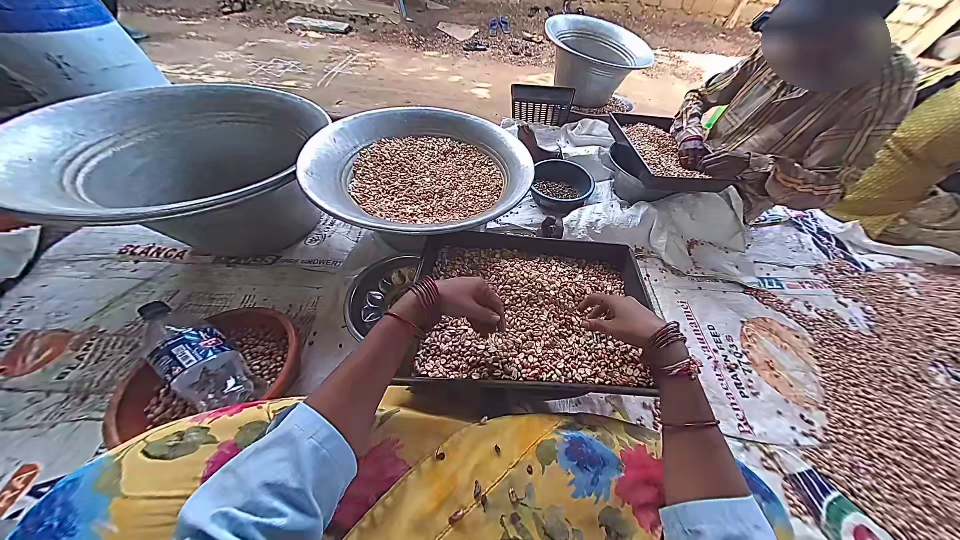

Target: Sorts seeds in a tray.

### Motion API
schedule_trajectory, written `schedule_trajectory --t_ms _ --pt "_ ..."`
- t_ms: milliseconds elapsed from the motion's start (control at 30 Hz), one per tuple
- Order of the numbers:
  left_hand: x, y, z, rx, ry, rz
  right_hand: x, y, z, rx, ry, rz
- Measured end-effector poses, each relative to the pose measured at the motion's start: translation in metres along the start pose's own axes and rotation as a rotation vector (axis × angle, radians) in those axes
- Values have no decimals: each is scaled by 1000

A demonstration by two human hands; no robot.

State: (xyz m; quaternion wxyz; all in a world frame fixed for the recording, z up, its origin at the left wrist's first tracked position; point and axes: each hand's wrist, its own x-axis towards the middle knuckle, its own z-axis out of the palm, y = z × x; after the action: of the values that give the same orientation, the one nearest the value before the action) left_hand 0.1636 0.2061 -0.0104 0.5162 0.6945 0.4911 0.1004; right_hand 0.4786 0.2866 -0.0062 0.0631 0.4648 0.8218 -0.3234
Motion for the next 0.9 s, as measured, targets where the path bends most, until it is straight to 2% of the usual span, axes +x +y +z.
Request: schedule_trajectory --t_ms 33,67,100,167,233,267,367,400,467,600,667,733,800,900 --pt "-10 -1 -4 -190 -156 61 0 2 -1 -55 10 95" --pt "-17 -2 -7 -287 -241 76 0 4 -2 -97 25 193" --pt "-22 -1 -11 -301 -232 16 0 6 -2 -140 30 286" --pt "-24 8 -15 -43 -59 -315 2 11 1 -233 -19 414" --pt "-9 5 -6 344 -38 -625 3 10 6 -300 -139 422" --pt "0 0 2 447 -74 -667 5 7 8 -320 -203 384" --pt "27 -5 34 448 -179 -534 10 -11 23 -279 -346 179" --pt "33 4 45 417 -165 -487 11 -19 30 -242 -375 102" --pt "40 14 60 268 -31 -395 17 -31 43 -140 -375 -36" --pt "40 14 70 -380 258 -212 24 -39 58 234 -126 -168" --pt "34 21 62 -610 391 -137 22 -42 53 443 32 -260" --pt "26 27 51 -675 529 -43 15 -48 45 530 178 -323" --pt "17 30 38 -602 604 68 5 -54 37 550 303 -396" --pt "6 33 22 -464 649 171 -8 -53 24 603 313 -531"
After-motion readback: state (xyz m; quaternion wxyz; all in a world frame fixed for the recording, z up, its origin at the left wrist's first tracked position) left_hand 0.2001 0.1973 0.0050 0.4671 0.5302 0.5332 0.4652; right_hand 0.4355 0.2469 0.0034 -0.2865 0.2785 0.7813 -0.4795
